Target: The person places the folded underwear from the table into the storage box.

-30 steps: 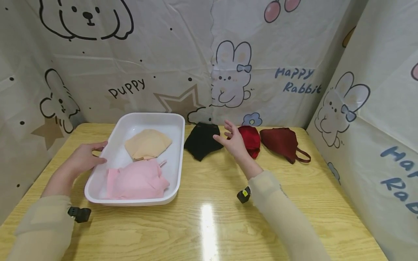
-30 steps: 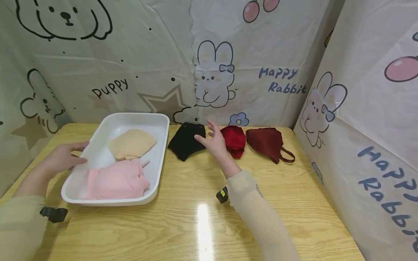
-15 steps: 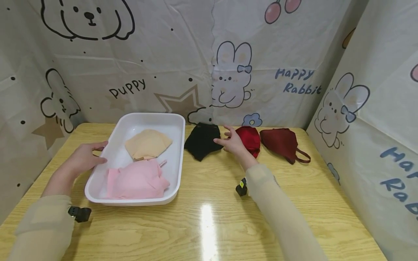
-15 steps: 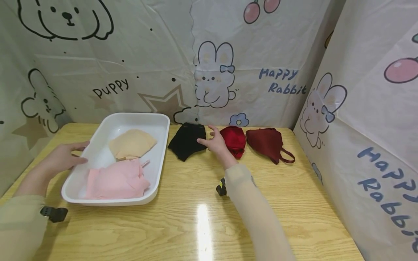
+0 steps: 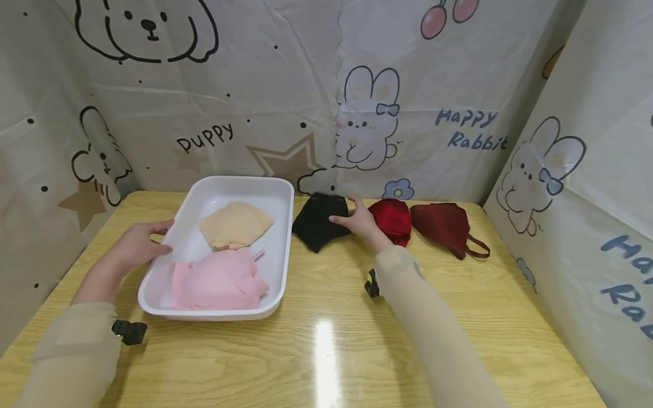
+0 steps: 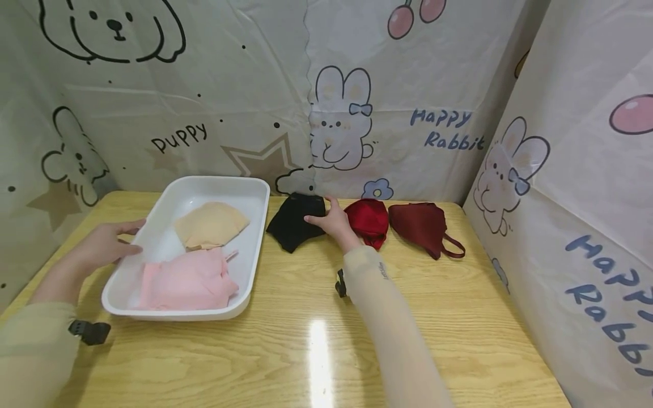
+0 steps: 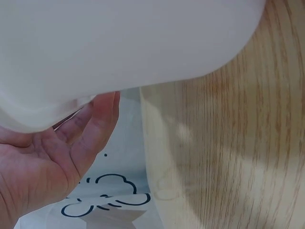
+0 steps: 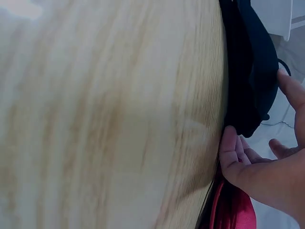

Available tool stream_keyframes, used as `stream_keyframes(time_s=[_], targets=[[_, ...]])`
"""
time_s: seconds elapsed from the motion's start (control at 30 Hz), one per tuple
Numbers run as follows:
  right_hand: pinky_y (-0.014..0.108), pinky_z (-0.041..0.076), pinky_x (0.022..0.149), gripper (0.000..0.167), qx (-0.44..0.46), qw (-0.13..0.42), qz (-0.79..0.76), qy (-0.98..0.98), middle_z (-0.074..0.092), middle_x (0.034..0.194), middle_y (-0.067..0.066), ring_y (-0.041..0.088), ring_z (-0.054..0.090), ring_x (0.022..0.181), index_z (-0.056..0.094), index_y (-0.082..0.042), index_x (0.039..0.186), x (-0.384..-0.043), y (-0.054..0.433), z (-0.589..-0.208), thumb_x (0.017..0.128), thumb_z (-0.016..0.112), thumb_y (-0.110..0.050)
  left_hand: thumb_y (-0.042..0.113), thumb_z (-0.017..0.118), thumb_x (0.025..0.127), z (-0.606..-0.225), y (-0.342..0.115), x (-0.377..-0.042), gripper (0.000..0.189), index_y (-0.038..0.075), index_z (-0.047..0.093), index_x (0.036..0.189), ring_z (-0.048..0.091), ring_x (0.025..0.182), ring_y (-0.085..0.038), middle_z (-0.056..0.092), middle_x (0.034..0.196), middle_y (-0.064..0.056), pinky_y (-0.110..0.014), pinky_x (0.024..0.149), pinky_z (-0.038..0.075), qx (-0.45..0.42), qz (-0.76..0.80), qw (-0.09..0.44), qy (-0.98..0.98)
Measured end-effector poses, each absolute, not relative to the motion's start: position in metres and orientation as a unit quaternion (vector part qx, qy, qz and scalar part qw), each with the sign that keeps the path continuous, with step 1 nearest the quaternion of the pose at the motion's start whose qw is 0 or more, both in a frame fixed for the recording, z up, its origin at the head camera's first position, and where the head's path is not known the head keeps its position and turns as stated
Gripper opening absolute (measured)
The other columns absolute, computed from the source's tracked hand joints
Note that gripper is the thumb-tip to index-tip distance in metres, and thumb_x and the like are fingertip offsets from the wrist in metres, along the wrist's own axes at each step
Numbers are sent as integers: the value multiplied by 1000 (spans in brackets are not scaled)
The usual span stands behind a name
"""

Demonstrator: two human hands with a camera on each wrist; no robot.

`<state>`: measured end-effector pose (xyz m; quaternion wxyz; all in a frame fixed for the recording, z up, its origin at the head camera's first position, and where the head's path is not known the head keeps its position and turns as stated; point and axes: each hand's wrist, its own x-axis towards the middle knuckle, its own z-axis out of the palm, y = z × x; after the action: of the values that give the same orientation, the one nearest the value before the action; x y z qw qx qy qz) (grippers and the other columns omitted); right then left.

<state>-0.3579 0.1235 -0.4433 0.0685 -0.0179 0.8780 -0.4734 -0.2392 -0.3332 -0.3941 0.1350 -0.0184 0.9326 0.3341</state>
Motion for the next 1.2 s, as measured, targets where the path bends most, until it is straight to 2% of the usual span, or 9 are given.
stream_keyframes(time_s=[0.1, 0.5, 0.6, 0.73, 0.83, 0.97, 1.07, 1.13, 1.2], targets=[[43, 43, 100, 88, -18, 64, -466, 883, 49, 134, 24, 32, 47, 124, 25, -10, 148, -361, 123, -445, 79, 75, -35, 17, 62, 91, -394, -333, -239, 73, 1, 20, 148, 57, 99, -34, 31, 138, -35, -44, 83, 54, -17, 333, 136, 933], [40, 45, 94, 96, -19, 88, -477, 874, 53, 123, 23, 28, 52, 111, 18, -8, 148, -363, 113, -447, 76, 79, -25, 16, 62, 91, -392, -333, -239, 73, -1, 20, 148, 57, 98, -34, 32, 137, -35, -42, 80, 55, -12, 334, 134, 933], [40, 43, 99, 95, -9, 92, -504, 858, 46, 133, 24, 30, 49, 120, 16, -7, 148, -364, 111, -447, 78, 78, -23, 16, 62, 91, -393, -332, -240, 73, 0, 19, 148, 57, 98, -34, 31, 138, -35, -41, 79, 56, -17, 338, 137, 931], [40, 37, 106, 94, -11, 98, -553, 827, 32, 145, 26, 32, 38, 133, 13, -6, 148, -363, 106, -447, 80, 76, -22, 15, 61, 91, -394, -333, -240, 74, 0, 18, 149, 56, 99, -35, 30, 139, -35, -40, 78, 56, -22, 341, 141, 929], [41, 37, 107, 94, -20, 95, -579, 809, 38, 141, 29, 32, 43, 129, 12, -6, 148, -363, 101, -447, 81, 75, -21, 15, 62, 91, -395, -333, -240, 74, 0, 18, 148, 57, 99, -35, 30, 139, -35, -40, 78, 56, -23, 340, 140, 930], [42, 40, 102, 90, -36, 86, -590, 802, 50, 128, 28, 32, 52, 115, 15, -10, 149, -362, 96, -447, 81, 74, -19, 16, 61, 91, -394, -333, -240, 73, 1, 19, 149, 57, 99, -34, 30, 139, -35, -41, 80, 56, -27, 337, 140, 930], [37, 45, 94, 85, -41, 82, -599, 796, 49, 129, 26, 29, 53, 110, 21, -14, 148, -361, 95, -445, 81, 74, -14, 17, 61, 91, -394, -332, -240, 73, 2, 19, 149, 57, 100, -34, 30, 140, -34, -43, 82, 55, -31, 337, 142, 930], [32, 49, 81, 83, -41, 87, -614, 783, 46, 131, 26, 28, 54, 103, 23, -17, 148, -361, 94, -444, 82, 73, -10, 17, 62, 91, -395, -332, -240, 74, 2, 19, 149, 57, 100, -35, 30, 140, -34, -43, 82, 55, -32, 337, 142, 930], [29, 48, 65, 82, -34, 98, -633, 768, 43, 133, 26, 27, 54, 94, 25, -18, 147, -359, 95, -440, 82, 72, -5, 17, 62, 90, -395, -332, -240, 74, 2, 19, 149, 57, 100, -35, 30, 139, -35, -43, 82, 55, -31, 336, 141, 931]])
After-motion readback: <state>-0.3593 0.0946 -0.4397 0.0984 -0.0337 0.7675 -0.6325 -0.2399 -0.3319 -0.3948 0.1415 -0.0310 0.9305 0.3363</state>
